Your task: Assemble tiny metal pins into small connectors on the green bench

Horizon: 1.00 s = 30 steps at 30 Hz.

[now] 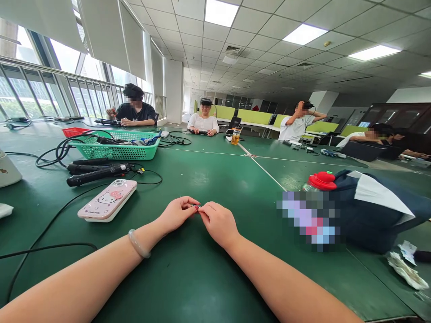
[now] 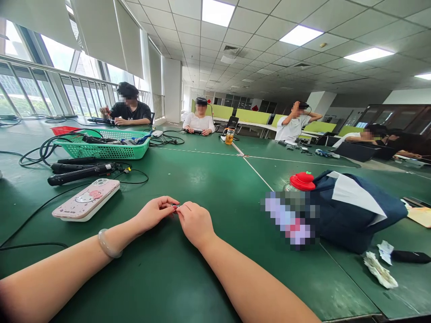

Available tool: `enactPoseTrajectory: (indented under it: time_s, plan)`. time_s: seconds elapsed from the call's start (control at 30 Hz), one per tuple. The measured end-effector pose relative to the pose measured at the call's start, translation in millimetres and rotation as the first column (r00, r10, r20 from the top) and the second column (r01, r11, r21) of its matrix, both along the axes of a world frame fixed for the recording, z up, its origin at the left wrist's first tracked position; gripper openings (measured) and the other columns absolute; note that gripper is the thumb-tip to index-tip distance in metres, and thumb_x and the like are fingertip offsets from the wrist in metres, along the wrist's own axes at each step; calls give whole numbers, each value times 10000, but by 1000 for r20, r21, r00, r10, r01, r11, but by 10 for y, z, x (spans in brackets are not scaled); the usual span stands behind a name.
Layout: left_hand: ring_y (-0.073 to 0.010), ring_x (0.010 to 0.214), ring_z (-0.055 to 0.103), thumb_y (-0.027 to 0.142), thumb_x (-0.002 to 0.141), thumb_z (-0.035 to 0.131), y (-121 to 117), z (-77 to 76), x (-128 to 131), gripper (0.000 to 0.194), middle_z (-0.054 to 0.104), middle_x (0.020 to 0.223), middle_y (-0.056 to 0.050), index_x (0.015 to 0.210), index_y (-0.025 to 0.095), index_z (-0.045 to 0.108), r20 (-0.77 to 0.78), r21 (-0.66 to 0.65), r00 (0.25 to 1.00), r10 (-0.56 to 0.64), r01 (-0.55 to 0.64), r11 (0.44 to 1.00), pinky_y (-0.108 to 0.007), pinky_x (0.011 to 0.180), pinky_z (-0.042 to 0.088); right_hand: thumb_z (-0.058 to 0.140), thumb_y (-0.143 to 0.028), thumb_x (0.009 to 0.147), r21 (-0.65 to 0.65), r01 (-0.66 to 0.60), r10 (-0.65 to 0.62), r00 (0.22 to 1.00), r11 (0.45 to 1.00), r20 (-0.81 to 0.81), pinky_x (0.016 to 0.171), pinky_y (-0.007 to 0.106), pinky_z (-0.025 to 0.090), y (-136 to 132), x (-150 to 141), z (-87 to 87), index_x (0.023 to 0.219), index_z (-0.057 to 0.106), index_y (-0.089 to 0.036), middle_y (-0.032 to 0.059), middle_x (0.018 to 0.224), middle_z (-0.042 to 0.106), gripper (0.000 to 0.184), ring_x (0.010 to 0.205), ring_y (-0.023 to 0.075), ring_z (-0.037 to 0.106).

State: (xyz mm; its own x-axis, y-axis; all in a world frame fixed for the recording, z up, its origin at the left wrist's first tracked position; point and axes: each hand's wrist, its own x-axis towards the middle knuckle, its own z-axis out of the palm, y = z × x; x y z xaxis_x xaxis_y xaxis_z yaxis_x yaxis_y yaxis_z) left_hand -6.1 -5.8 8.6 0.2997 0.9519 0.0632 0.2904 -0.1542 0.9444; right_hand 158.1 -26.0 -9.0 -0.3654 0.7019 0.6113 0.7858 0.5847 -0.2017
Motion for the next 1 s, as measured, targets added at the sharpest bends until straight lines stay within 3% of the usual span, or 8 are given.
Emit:
enactPoseTrajectory:
  time_s: [0.2, 0.4, 0.6, 0.8, 1.0]
  plan:
    - [-141, 665, 590, 368, 711, 579, -12, 18, -10, 303, 652, 734, -21, 931, 162, 606, 5, -5, 1000, -26, 26, 1000, -268, 691, 462, 480, -282, 853, -146, 29, -49, 990, 989, -136, 634, 218, 413, -9, 17, 34, 892, 600, -209, 10, 856, 621, 146, 719, 114, 566]
    - [-139, 682, 583, 371, 708, 597, 0, 11, -22, 359, 670, 829, -48, 994, 156, 626, 45, -23, 998, -48, 49, 999, -276, 708, 473, 515, -340, 824, -237, 51, -92, 982, 970, -166, 627, 232, 415, 1, 34, 45, 943, 604, -218, 11, 868, 636, 192, 710, 126, 572]
    - [-140, 706, 587, 361, 722, 577, 12, -23, -19, 392, 676, 833, -48, 1048, 150, 631, 88, -81, 994, -67, 74, 994, -293, 747, 473, 546, -341, 812, -228, 46, -79, 988, 973, -136, 630, 225, 394, -17, 8, 50, 858, 614, -223, -9, 850, 644, 143, 704, 117, 567]
    - [-174, 841, 606, 304, 718, 553, -72, 39, 47, 345, 679, 927, -66, 1013, 146, 636, 190, -207, 978, -86, 126, 970, -301, 785, 470, 536, -357, 811, -154, 59, -62, 998, 986, -17, 616, 230, 364, -31, -65, 18, 722, 585, -200, -3, 737, 631, 187, 684, 123, 563]
    - [-166, 785, 613, 292, 724, 546, -81, 22, 35, 375, 682, 886, -64, 1060, 134, 597, 143, -222, 982, -120, 150, 963, -291, 740, 477, 532, -360, 814, -128, 62, -55, 997, 990, 53, 573, 233, 311, -28, -101, -20, 647, 561, -187, 0, 676, 612, 242, 620, 111, 536]
